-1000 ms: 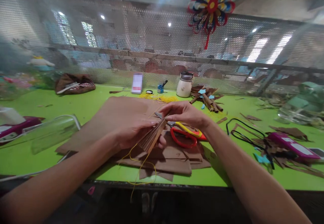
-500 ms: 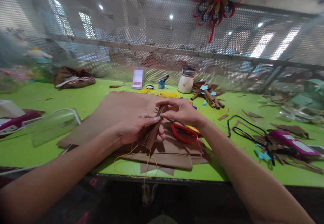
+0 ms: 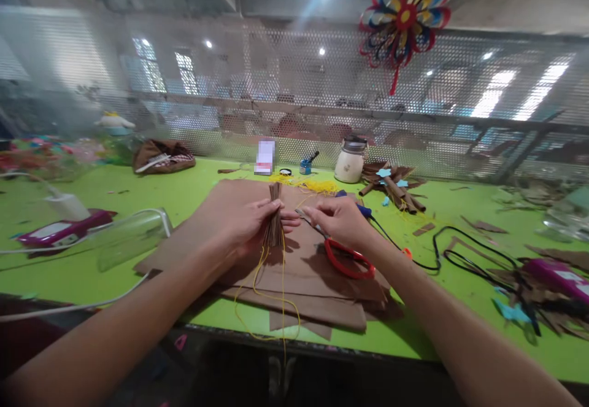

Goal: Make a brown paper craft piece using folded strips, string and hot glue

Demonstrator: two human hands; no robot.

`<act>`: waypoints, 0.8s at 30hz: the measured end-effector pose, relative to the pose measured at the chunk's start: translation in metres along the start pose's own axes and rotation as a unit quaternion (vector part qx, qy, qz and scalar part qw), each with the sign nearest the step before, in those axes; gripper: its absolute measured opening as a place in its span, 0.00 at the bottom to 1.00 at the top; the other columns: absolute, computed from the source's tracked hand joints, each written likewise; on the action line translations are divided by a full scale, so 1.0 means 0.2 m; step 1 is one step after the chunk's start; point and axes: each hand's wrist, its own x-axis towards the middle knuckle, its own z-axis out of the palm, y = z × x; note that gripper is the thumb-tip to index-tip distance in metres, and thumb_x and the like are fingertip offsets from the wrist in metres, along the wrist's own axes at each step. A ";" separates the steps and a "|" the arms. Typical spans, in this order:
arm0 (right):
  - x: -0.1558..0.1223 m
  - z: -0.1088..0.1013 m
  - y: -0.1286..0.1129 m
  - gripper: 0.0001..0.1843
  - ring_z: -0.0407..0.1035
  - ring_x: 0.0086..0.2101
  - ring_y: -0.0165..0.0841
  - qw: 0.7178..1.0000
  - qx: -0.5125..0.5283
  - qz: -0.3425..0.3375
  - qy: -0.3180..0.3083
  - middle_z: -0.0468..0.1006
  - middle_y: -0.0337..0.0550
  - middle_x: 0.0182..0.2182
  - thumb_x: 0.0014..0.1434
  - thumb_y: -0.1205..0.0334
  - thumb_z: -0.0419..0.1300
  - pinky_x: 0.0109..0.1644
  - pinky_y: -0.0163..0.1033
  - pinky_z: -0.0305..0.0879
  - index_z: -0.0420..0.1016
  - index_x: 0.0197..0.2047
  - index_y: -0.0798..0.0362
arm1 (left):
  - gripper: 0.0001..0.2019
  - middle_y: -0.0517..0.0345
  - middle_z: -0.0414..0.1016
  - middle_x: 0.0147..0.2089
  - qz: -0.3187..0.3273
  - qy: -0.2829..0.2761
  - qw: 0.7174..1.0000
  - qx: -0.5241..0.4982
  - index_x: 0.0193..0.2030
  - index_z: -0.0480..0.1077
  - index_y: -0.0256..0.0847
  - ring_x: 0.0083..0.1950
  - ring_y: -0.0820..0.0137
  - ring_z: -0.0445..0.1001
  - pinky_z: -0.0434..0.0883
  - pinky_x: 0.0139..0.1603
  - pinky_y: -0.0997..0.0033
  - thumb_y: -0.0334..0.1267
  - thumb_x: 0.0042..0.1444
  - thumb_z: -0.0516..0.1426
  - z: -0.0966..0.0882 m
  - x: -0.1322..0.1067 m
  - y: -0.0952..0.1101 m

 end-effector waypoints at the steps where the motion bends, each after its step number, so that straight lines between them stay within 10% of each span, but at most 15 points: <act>1: 0.00 0.01 0.00 0.23 0.51 0.17 0.23 1.000 0.000 0.000 -0.024 0.58 0.33 0.12 0.57 0.51 0.53 0.20 0.31 0.47 0.64 0.16 0.56 | 0.04 0.43 0.78 0.34 0.002 0.003 1.000 -0.001 0.33 0.60 0.37 0.32 0.66 0.77 0.74 0.36 0.62 0.32 0.59 0.49 0.00 0.00 0.00; 9: -0.01 0.03 0.00 0.22 0.64 0.24 0.28 0.981 0.051 0.053 -0.181 0.73 0.41 0.22 0.58 0.48 0.51 0.28 0.33 0.58 0.74 0.29 0.58 | 0.05 0.46 0.76 0.33 0.049 0.032 0.998 -0.022 0.34 0.61 0.36 0.30 0.69 0.76 0.74 0.38 0.64 0.33 0.60 0.48 -0.01 0.01 0.00; 24: -0.08 0.22 -0.14 0.14 0.69 0.31 0.32 0.998 0.027 0.021 -0.047 0.78 0.43 0.33 0.57 0.54 0.55 0.34 0.37 0.62 0.73 0.41 0.53 | 0.04 0.51 0.74 0.35 0.116 0.042 0.990 -0.072 0.35 0.62 0.37 0.31 0.71 0.74 0.73 0.40 0.64 0.36 0.58 0.51 0.03 0.00 -0.03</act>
